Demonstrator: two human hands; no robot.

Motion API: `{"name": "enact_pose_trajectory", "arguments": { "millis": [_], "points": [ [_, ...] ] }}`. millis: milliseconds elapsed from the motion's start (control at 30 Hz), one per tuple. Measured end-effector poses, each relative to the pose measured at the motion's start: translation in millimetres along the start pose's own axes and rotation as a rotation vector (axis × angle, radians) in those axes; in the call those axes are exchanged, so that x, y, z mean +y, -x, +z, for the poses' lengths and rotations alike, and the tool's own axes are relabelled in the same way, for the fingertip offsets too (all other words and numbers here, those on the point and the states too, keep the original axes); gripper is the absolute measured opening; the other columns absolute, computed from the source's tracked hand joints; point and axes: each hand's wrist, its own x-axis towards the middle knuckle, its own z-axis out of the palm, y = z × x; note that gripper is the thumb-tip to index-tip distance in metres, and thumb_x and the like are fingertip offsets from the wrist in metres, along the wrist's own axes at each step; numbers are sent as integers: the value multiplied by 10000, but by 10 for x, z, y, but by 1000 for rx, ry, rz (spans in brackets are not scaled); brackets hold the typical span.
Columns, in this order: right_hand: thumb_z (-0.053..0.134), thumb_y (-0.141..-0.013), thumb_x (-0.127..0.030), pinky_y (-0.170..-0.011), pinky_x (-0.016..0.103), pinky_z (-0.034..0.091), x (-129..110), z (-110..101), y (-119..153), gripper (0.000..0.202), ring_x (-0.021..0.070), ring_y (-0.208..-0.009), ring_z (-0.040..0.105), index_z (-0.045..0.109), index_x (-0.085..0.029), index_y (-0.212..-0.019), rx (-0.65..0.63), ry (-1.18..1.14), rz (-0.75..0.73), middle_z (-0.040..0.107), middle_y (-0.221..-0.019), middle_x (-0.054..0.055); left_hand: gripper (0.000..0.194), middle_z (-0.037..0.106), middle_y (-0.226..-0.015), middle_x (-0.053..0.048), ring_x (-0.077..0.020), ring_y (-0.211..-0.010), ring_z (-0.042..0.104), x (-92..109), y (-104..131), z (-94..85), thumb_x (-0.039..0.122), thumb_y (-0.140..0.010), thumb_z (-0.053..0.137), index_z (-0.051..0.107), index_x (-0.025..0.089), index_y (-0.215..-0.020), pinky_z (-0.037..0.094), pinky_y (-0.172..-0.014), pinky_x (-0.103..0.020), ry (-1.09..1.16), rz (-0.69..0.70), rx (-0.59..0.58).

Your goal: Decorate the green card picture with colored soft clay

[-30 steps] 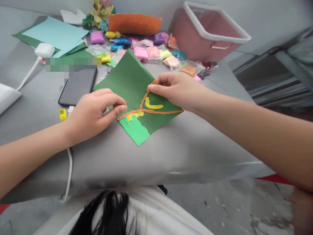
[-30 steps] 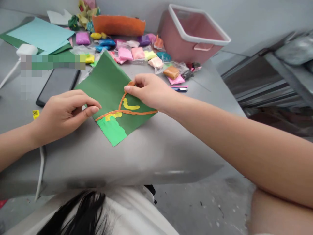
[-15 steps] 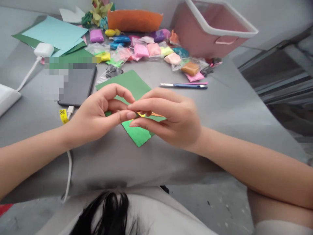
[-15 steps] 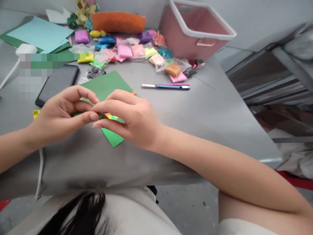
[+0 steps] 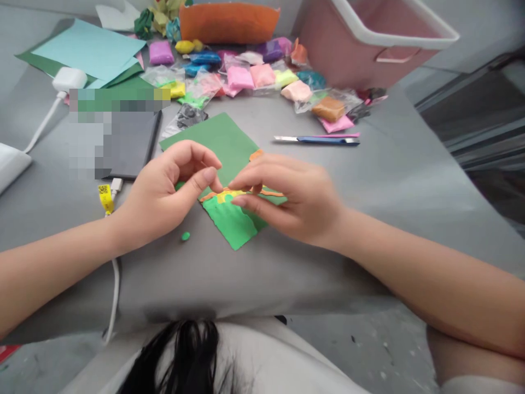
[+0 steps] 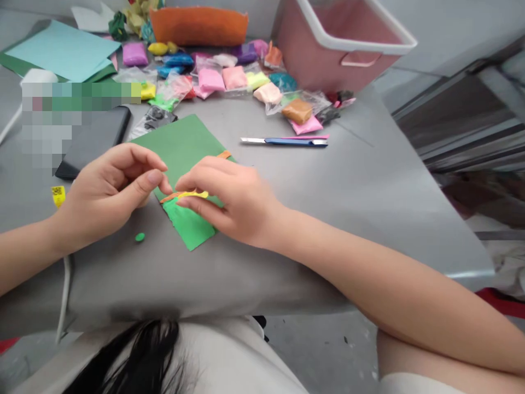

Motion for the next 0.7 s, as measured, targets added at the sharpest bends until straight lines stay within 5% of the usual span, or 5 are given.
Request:
{"name": "enact_pose_trajectory", "arguments": {
  "millis": [167, 300, 400, 567, 700],
  "points": [
    [571, -989, -268, -870, 362, 552, -266, 285, 7, 201, 206, -942, 631, 702, -199, -1125, 0, 138, -367, 726, -1087, 91, 147, 643, -886, 4, -84, -545, 411, -77, -67, 6, 385, -999, 520, 529, 251, -1060, 382, -509, -295, 140, -61, 117],
    [428, -1040, -174, -780, 327, 523, -519, 619, -106, 336, 171, -891, 608, 686, -232, -1246, -166, 132, -438, 705, -1181, 60, 108, 527, -825, 26, -81, -559, 293, -93, -139, -42, 343, -966, 516, 482, 255, -1019, 304, -516, -280, 295, -137, 215],
    [404, -1031, -140, -694, 304, 483, -646, 761, -245, 353, 167, -859, 597, 750, -190, -988, -329, 109, -430, 711, -1018, 39, 108, 488, -814, 18, -97, -565, 281, -90, -155, -79, 324, -942, 526, 472, 255, -1004, 289, -530, -298, 346, -169, 247],
    [380, -980, -63, -653, 288, 432, -694, 643, -418, 376, 156, -783, 579, 678, -193, -792, -403, 118, -422, 648, -812, 20, 114, 489, -780, 16, -108, -542, 280, -67, -156, -77, 342, -917, 529, 477, 263, -981, 268, -530, -319, 328, -174, 246],
    [364, -1007, -117, -689, 274, 489, -532, 324, -390, 295, 151, -783, 606, 641, -209, -965, -258, 129, -266, 685, -867, 18, 125, 535, -742, 27, -113, -558, 381, -73, -126, -67, 370, -917, 551, 514, 264, -973, 316, -543, -325, 276, -174, 209]
  ]
}}
